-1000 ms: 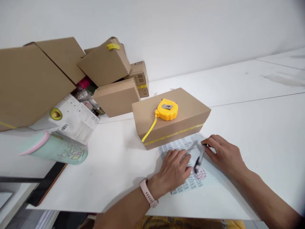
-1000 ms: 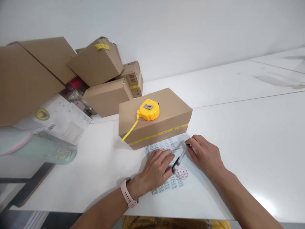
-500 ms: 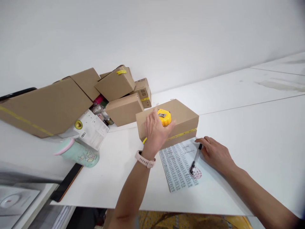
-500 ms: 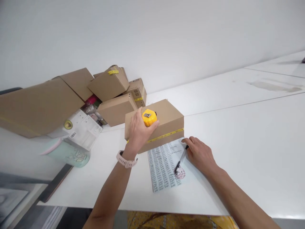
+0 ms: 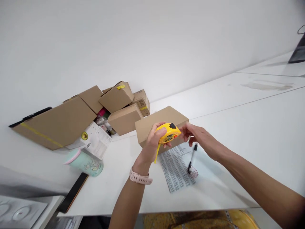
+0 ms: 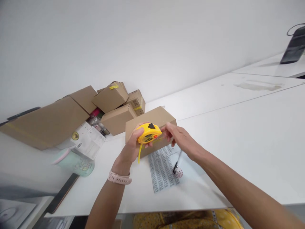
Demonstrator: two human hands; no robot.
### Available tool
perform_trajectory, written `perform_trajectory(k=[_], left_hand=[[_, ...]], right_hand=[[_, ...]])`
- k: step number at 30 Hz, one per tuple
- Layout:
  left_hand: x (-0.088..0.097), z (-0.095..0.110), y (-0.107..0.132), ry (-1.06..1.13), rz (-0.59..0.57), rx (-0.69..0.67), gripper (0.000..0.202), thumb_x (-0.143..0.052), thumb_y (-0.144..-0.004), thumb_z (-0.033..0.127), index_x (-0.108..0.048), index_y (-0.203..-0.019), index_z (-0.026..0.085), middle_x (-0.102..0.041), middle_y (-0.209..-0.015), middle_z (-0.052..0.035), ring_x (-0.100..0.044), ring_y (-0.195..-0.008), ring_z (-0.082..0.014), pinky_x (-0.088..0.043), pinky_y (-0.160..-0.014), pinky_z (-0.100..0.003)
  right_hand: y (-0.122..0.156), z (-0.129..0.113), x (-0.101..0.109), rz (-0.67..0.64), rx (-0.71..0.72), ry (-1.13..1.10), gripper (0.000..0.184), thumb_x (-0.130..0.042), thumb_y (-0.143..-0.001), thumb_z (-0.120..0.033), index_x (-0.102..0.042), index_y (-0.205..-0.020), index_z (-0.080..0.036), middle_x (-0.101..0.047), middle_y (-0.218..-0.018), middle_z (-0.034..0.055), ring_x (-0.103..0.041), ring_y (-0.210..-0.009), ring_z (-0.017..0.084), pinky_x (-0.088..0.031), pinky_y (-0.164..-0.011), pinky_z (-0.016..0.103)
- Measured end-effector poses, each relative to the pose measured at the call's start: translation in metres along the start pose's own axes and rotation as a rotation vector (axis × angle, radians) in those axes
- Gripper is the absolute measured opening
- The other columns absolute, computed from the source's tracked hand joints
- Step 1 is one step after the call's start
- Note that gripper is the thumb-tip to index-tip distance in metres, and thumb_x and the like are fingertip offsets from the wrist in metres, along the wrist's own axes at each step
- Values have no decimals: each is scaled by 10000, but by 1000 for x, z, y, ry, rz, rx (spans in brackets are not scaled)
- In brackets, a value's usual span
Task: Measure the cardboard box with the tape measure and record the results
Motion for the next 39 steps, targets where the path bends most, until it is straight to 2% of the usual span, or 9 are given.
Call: perform_trajectory(k=[6, 10, 14, 18, 20, 23, 30, 34, 39], left_hand=[[7, -4, 9, 28, -10, 27, 494, -640, -792, 485, -531, -1133, 146, -693, -867, -62, -611, -565, -130, -392, -511, -227], [24, 6, 6, 70, -30, 14, 463, -624, -796, 516, -612, -1039, 122, -700, -786, -72, -600, -548, -126, -396, -478, -211], [86, 13, 2, 56, 126, 84, 440, -653, -775, 491, -647, -1027, 130, -717, -806, -76, -617, -569, -138, -394, -434, -197], [161, 9, 5, 33, 255, 157, 329, -658, -785, 394, -632, -1011, 156, -714, -827, -49, -627, -584, -136, -447, -441, -200], [189, 3, 7, 21, 287, 192, 305, -647, -792, 374, -625, -1003, 154, -708, -811, -51, -625, -574, -137, -432, -419, -192], [214, -7, 8, 1, 293, 238, 304, -631, -807, 379, -626, -992, 137, -696, -758, -62, -605, -524, -134, -381, -383, -181], [231, -19, 5, -32, 246, 267, 382, -608, -828, 419, -607, -1077, 130, -705, -770, -81, -573, -456, -128, -324, -366, -187], [227, -21, 3, -34, 225, 269, 400, -629, -806, 436, -606, -1063, 131, -697, -752, -77, -578, -463, -134, -319, -365, -183], [217, -21, -3, -31, 212, 260, 354, -638, -793, 437, -612, -986, 142, -682, -710, -62, -577, -447, -135, -311, -358, -181]], right_hand=[[-7, -6, -32, -133, -111, -34, 548, -515, -826, -728, -582, -718, -195, -525, -730, 11, -465, -673, 145, -364, -569, 282], [-34, -10, -29, -109, -120, -150, 465, -682, -750, -630, -514, -676, -203, -468, -653, -26, -399, -595, 115, -313, -535, 270], [-80, -16, 20, 40, -70, -94, 307, -612, -819, -495, -504, -731, -222, -483, -661, -18, -419, -587, 129, -354, -555, 282], [-111, 6, 67, 116, -116, 28, 295, -583, -832, -466, -482, -698, -223, -485, -643, -6, -430, -593, 140, -375, -584, 297], [-119, 23, 76, 133, -147, 97, 317, -600, -813, -483, -493, -680, -216, -513, -654, 7, -446, -605, 144, -396, -613, 304], [-129, 44, 75, 141, -174, 189, 331, -613, -791, -495, -510, -662, -208, -571, -704, 35, -508, -675, 164, -435, -672, 313], [-143, 59, 66, 148, -227, 329, 298, -609, -801, -487, -666, -800, -194, -704, -978, 107, -619, -912, 270, -456, -802, 378], [-140, 59, 65, 147, -254, 377, 378, -612, -793, -554, -691, -890, -197, -706, -1065, 128, -629, -970, 301, -470, -798, 387], [-134, 56, 54, 44, -260, 398, 434, -576, -801, -616, -698, -928, -220, -729, -1031, 101, -652, -924, 284, -493, -747, 372]])
Point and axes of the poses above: each hand's wrist, its own y-axis away from the middle knuckle, its own x-axis out of the back of the hand, z = x × y, the point moved 8 cm from there along -y, towards the middle knuckle
